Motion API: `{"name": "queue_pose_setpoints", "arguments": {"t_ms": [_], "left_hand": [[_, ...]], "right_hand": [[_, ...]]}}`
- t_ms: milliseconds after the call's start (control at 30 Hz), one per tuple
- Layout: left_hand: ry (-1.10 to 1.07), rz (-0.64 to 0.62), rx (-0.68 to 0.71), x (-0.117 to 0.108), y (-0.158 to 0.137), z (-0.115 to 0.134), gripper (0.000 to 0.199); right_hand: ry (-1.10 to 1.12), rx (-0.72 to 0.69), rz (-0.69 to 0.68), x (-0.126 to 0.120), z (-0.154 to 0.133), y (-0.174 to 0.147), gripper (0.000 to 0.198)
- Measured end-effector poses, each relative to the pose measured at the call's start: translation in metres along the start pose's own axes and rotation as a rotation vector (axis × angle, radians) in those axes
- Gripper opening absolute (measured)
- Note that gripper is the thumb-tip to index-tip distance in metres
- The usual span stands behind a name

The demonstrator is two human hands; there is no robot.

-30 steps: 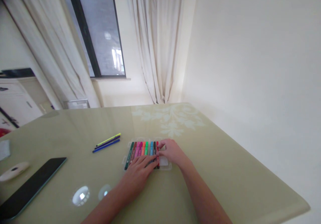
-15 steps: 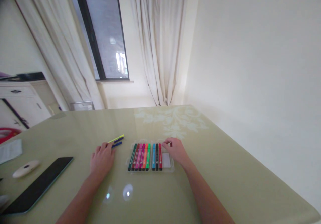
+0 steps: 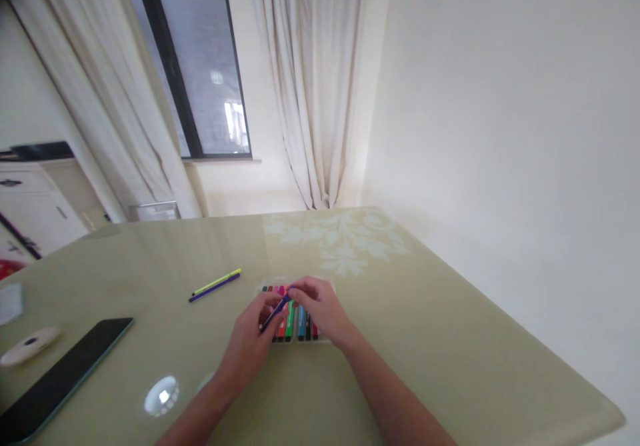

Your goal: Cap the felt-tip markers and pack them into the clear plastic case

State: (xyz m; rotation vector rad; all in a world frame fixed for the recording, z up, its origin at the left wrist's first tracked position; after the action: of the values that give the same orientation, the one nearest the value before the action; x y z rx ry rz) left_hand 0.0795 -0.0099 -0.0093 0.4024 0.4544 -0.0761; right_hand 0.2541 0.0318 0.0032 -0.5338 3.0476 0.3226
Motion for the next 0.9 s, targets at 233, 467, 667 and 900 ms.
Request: {"name": "queue_pose_setpoints", "arguments": {"t_ms": [233, 467, 667, 900], "left_hand": [[0.263, -0.165, 0.154, 0.007, -0.008, -0.007, 0.027], [0.558, -0.400, 0.341, 0.027, -0.013, 0.001, 0.046], [0.677, -0.399, 0.323, 0.026, -0.015, -0.004, 0.049], [0.765, -0.377, 0.381, 0.029, -0.019, -0.015, 0.054]], "right_hand": [[0.121, 0.008, 0.335, -0.037, -0.001, 0.006, 0.037], [-0.236, 0.176, 0.270, -0.076, 0.019, 0.008, 0.034], [-0.470, 0.140, 0.244, -0.050, 0.034, 0.009, 0.013], [-0.809, 0.044, 0.220, -0.034, 0.036, 0.009, 0.006]]}}
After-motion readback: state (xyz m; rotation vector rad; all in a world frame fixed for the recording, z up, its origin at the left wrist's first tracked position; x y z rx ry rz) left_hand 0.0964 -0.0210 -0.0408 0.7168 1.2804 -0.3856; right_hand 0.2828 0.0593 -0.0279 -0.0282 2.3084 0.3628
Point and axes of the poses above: each hand's wrist, its own y-axis towards the middle knuckle, its own x-axis out of the palm, z = x × y, the point moved 1 cm from there along y, towards the middle knuckle, and after that the axes turned 3 degrees about -z, right-handed, at the moved point
